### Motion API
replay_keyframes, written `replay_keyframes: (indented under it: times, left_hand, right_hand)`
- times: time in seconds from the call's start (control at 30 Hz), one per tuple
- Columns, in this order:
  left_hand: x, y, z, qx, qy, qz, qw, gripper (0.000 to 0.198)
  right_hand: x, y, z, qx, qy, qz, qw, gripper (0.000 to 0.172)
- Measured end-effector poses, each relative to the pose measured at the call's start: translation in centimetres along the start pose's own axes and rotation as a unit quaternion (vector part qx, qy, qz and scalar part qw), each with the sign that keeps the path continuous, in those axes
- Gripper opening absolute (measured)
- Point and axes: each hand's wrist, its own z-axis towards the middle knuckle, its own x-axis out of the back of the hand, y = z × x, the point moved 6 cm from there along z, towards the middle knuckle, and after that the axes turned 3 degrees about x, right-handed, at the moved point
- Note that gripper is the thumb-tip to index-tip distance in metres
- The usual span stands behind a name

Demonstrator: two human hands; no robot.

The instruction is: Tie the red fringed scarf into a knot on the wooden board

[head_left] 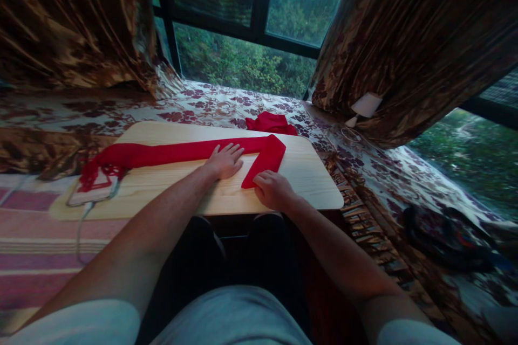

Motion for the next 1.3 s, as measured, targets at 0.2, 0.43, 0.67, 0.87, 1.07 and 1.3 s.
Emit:
replay_keyframes:
  times: [0.2,0.43,0.67,0.87,1.07,1.3]
  left_hand:
    - [0.1,0.0,-0.2,-0.005,0.004,0.000,1.000,0.067]
    - [0.2,-0.2,-0.2,-0.010,-0.003,-0.004,1.000,0.068]
    - [0.3,-1.1,0.7,-0.031,-0.029,0.003,0.999,0.070]
    - [0.5,-2.6,2.9,-0.047,-0.037,-0.003,0.998,0.062]
    - [0.5,-3.5,5.2,-0.056,-0.020,-0.027,0.998,0.059]
    - [0.9,-4.0,6.7,-0.056,-0.007,-0.039,0.998,0.063]
  right_hand:
    - [0.3,0.3,0.5,-0.011,0.009,0.086,0.996,0.034]
    - [-0.6,9.0,4.4,-0.205,0.070,0.044,0.975,0.047]
    - [-2.7,14.8,6.2,-0.292,0.041,0.053,0.954,0.068]
    - [-3.3,16.1,6.5,-0.351,0.064,0.060,0.932,0.065]
    - [-3.3,14.9,6.6,-0.340,0.081,0.043,0.936,0.061]
    - [-4.2,14.3,6.8,-0.332,0.048,0.036,0.942,0.065]
